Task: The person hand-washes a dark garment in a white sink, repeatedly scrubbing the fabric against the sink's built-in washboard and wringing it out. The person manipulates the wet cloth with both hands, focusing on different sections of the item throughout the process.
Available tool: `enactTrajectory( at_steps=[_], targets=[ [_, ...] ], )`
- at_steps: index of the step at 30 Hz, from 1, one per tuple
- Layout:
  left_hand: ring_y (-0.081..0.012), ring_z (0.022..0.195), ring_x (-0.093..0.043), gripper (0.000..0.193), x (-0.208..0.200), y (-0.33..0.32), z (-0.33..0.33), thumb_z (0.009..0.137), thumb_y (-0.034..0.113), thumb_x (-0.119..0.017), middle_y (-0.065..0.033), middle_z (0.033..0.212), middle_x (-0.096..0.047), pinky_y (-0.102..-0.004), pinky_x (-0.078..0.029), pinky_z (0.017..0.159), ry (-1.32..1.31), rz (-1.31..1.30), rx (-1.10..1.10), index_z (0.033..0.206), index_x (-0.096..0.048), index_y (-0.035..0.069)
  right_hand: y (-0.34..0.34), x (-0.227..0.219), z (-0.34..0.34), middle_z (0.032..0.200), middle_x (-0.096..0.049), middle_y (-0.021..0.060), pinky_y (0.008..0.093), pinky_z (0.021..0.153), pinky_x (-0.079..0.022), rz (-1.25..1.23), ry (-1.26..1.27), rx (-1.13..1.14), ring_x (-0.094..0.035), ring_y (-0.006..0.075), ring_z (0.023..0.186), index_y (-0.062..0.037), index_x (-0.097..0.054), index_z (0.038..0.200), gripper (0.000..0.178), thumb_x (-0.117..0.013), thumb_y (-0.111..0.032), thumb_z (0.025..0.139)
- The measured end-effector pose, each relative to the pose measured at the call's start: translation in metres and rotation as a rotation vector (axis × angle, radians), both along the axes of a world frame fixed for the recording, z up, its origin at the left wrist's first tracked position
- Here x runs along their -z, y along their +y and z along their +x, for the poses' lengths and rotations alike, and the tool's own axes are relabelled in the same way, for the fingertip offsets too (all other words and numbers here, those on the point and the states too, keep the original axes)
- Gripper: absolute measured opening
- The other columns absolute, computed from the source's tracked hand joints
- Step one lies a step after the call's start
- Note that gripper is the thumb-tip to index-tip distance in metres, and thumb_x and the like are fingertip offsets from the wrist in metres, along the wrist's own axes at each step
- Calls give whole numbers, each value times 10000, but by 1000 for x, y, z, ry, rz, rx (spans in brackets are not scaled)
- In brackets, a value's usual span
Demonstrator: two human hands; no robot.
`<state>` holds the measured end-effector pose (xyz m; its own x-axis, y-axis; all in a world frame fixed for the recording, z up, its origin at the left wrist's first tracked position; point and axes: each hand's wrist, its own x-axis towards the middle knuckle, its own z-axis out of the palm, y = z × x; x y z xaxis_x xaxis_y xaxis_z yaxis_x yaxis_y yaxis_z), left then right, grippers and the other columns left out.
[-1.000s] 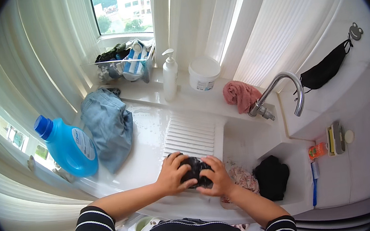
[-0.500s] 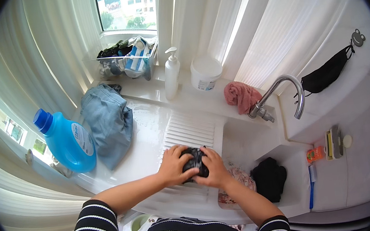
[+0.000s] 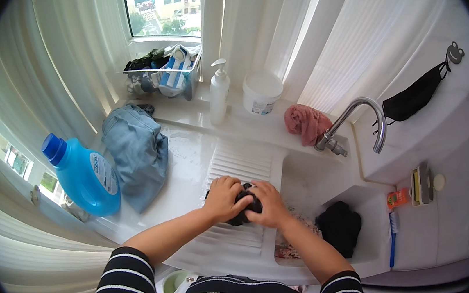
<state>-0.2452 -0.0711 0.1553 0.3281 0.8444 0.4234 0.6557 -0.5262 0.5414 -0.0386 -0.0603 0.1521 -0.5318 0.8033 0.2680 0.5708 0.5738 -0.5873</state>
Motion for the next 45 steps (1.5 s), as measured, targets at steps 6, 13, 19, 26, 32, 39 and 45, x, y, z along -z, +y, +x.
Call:
enactTrajectory(
  at_steps=[6, 13, 19, 26, 32, 39, 45],
  targets=[
    [-285, 734, -540, 358, -11, -43, 5, 856, 351, -663, -73, 741, -539, -419, -442, 648, 184, 148, 238, 629, -543, 101, -54, 17, 7, 1098, -618, 81, 489, 946, -400, 328, 58, -161, -546, 297, 1092, -128, -635, 963, 482, -799, -409, 607],
    [-335, 1072, -525, 429, -5, 54, 19, 895, 461, -609, -139, 1089, -609, -503, -383, 919, 301, 109, -457, 964, -665, 42, 40, 16, -23, 1309, -537, 154, 503, 1002, -387, 18, -79, 316, -475, 370, 1238, -115, -646, 1076, 537, -771, -430, 660],
    [-318, 981, -539, 293, -22, -63, -10, 808, 356, -723, -121, 1022, -568, -463, -427, 847, 14, 197, 253, 786, -603, 89, -59, -6, 22, 1235, -558, 99, 562, 1027, -309, 199, 42, -169, -469, 328, 1198, -163, -669, 916, 419, -795, -434, 622],
    [-342, 859, -548, 183, 10, 32, 19, 846, 237, -651, -117, 867, -591, -452, -434, 744, 48, 77, -235, 856, -599, 62, 35, 16, -22, 1004, -610, 112, 466, 875, -417, 114, 82, 217, -560, 338, 962, -101, -601, 941, 343, -714, -329, 710],
    [-489, 1427, -191, 559, -19, -1, 12, 867, 602, -576, -258, 1527, -291, -778, -149, 1033, 278, -427, -244, 1211, -645, 166, 2, 4, -8, 1525, -333, 161, 705, 1036, -274, -217, -212, 261, -265, 424, 1398, -189, -608, 1268, 679, -736, -482, 669],
    [-376, 1071, -536, 452, -5, -67, -8, 793, 495, -718, -177, 1213, -550, -501, -447, 868, 216, 29, 316, 1015, -660, 105, -56, 18, 21, 1223, -582, 97, 510, 915, -413, 312, 101, -253, -527, 335, 1145, -143, -633, 989, 554, -850, -406, 553],
    [-401, 787, -646, 475, -23, 23, 22, 917, 535, -568, -179, 906, -653, -464, -530, 668, 316, -274, -220, 915, -657, 68, 16, 19, 2, 1015, -625, 123, 439, 821, -507, 102, 47, 266, -591, 330, 961, -60, -659, 1019, 508, -766, -433, 691]
  ],
)
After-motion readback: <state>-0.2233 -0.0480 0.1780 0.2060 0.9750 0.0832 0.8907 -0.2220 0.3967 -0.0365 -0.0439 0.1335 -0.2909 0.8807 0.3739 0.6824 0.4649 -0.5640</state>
